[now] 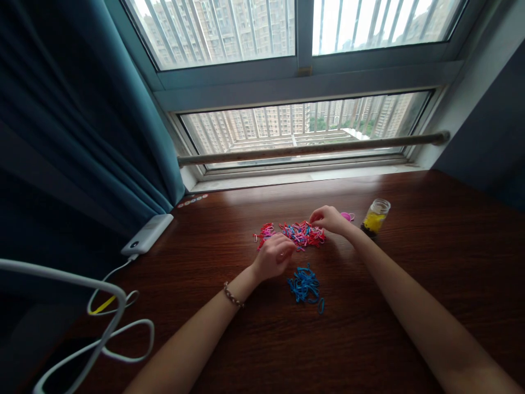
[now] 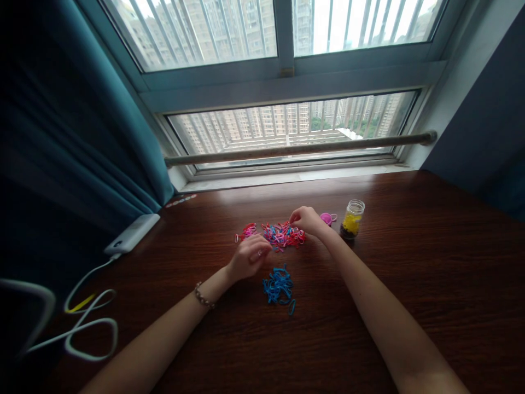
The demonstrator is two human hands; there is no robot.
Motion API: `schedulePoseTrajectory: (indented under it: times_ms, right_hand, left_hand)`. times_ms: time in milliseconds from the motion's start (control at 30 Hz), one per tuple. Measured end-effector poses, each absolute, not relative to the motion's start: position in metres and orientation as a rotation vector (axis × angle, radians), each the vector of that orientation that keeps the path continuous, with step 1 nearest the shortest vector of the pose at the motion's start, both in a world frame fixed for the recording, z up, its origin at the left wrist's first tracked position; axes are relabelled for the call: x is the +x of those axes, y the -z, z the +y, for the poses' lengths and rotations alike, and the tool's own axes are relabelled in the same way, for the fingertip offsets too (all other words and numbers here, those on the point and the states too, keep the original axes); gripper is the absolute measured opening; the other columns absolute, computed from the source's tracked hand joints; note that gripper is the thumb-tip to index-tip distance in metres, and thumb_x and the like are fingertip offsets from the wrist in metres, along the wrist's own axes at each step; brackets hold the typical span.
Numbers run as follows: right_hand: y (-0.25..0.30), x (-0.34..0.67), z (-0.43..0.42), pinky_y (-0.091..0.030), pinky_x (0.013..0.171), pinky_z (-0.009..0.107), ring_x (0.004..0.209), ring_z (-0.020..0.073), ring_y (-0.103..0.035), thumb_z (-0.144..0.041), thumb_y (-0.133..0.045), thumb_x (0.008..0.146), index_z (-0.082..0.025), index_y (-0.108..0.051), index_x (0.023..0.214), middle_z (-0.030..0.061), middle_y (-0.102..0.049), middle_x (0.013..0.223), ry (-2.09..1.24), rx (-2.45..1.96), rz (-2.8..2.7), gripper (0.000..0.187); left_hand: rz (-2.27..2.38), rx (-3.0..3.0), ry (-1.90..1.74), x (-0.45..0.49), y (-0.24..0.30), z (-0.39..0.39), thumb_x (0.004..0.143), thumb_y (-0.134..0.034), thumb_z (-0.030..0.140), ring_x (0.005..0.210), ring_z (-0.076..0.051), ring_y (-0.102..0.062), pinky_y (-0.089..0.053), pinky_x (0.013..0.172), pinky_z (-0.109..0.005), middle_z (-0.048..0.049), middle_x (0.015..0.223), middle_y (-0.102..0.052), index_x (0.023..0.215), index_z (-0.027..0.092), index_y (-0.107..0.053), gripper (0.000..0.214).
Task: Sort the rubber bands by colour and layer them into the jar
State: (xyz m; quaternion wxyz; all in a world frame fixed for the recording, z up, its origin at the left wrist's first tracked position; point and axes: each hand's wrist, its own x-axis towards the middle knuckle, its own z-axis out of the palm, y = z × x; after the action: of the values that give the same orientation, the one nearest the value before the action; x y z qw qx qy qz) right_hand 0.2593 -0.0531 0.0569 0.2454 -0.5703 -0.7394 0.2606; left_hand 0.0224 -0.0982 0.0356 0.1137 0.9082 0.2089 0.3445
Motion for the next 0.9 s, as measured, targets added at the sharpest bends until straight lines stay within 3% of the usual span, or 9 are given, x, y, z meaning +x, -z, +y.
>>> schedulePoseTrajectory:
  times_ms: [233,367,567,700,900]
  right_hand:
    - [-0.043,0.251,-0.053,-0.043,0.063,0.022,0.07,0.0174,-0.061,-0.014,-0.063,0.062,-0.02,-0.071,0.073,0.0026,-0.069,0.074,-0.491,-1.541,-2.22,0.016]
    - [-0.04,0.253,-0.052,-0.042,0.065,0.022,0.072,0.017,-0.06,-0.01,-0.059,0.062,-0.02,-0.071,0.074,0.0027,-0.068,0.076,-0.508,-1.535,-2.249,0.02]
    - [-0.039,0.265,-0.05,-0.039,0.055,0.018,0.061,0.0116,-0.057,-0.003,-0.054,0.059,-0.019,-0.071,0.076,-0.0009,-0.066,0.068,-0.61,-1.517,-2.259,0.028]
    - [-0.036,0.268,-0.049,-0.036,0.05,0.017,0.056,0.0101,-0.054,-0.008,-0.058,0.059,-0.018,-0.07,0.074,-0.0015,-0.063,0.063,-0.646,-1.488,-2.241,0.022]
    - [-0.031,0.265,-0.049,-0.036,0.05,0.017,0.057,0.0101,-0.053,-0.014,-0.062,0.059,-0.016,-0.067,0.07,-0.0012,-0.062,0.063,-0.664,-1.44,-2.146,0.013]
  left_hand:
    - [0.136,2.977,-0.65,0.039,-0.035,-0.125,0.077,-0.043,0.018,0.069,-0.016,-0.055,-0.042,0.066,-0.032,-0.0042,0.069,-0.062,0.096,0.019,-0.056,0.023]
    - [0.28,2.944,-0.74,0.033,-0.037,-0.116,0.079,-0.045,0.019,0.074,-0.016,-0.056,-0.042,0.07,-0.032,-0.0053,0.078,-0.064,0.098,0.018,-0.056,0.022]
    - [0.72,2.854,-0.928,0.014,-0.037,-0.089,0.078,-0.047,0.015,0.09,-0.019,-0.054,-0.041,0.084,-0.038,-0.0046,0.09,-0.064,0.089,0.02,-0.06,0.018]
    - [0.905,2.829,-0.888,0.007,-0.033,-0.075,0.076,-0.048,0.011,0.099,-0.02,-0.051,-0.036,0.092,-0.041,-0.0016,0.096,-0.064,0.084,0.021,-0.062,0.019]
    - [0.932,2.835,-0.771,0.007,-0.029,-0.071,0.075,-0.048,0.009,0.11,-0.021,-0.046,-0.03,0.097,-0.044,0.0013,0.105,-0.063,0.09,0.025,-0.063,0.026]
